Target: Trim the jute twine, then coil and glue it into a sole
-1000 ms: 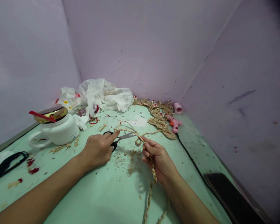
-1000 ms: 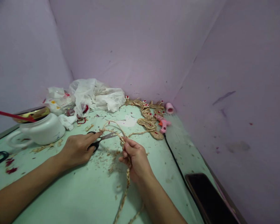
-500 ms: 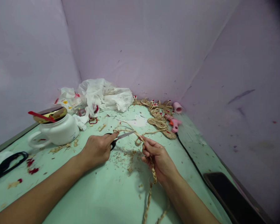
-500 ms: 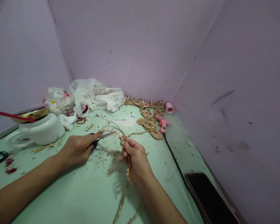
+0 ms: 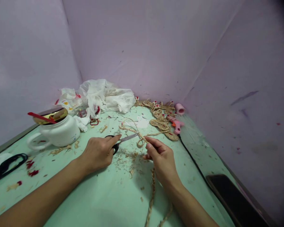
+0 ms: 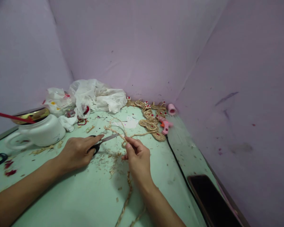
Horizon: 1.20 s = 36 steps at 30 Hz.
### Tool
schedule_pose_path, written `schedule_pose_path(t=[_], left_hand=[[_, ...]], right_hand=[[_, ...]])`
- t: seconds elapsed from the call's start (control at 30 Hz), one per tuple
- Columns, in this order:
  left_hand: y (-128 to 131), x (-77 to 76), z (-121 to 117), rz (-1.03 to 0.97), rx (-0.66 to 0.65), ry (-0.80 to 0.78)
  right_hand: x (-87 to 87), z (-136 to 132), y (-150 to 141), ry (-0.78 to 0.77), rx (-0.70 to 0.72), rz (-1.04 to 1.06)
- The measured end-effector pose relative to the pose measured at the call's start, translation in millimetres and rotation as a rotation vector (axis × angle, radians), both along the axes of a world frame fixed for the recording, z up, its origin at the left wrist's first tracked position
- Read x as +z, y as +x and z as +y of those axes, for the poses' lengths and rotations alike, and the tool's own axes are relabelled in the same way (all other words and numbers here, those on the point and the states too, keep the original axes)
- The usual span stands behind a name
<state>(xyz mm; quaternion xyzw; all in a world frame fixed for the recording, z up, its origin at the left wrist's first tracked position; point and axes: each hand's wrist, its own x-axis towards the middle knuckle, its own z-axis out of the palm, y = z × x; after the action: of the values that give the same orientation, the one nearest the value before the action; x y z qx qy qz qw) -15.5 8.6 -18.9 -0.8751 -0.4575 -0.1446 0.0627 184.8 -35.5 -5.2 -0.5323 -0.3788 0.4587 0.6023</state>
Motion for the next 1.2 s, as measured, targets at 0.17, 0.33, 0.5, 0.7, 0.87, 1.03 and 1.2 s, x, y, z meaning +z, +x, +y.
schedule_pose_path(t=[0.17, 0.33, 0.5, 0.7, 0.87, 1.03, 1.2], left_hand=[[0, 1.8, 0, -0.002, 0.004, -0.016], [-1, 0.6, -1, -0.039, 0.006, -0.028], [0, 4.3, -2, -0.159, -0.005, -0.115], [4, -0.9, 3, -0.587, 0.125, -0.288], [6, -2.6, 0, -0.655, 0.11, -0.375], [10, 5.9, -2, -0.62, 0.171, -0.345], [13, 6.9, 1, -0.951, 0.152, -0.652]], right_hand=[[-1.0, -1, 1, 0.084, -0.019, -0.167], [-1.2, -1, 0, 0.095, -0.001, -0.191], [-0.3, 0, 0, 0.042, -0.016, -0.083], [-0.9, 3, 1, -0.112, 0.036, 0.222], [-0.9, 3, 1, -0.142, 0.034, 0.256], [-0.4, 3, 2, -0.15, 0.03, 0.254], [-1.3, 2, 1, -0.161, 0.042, 0.279]])
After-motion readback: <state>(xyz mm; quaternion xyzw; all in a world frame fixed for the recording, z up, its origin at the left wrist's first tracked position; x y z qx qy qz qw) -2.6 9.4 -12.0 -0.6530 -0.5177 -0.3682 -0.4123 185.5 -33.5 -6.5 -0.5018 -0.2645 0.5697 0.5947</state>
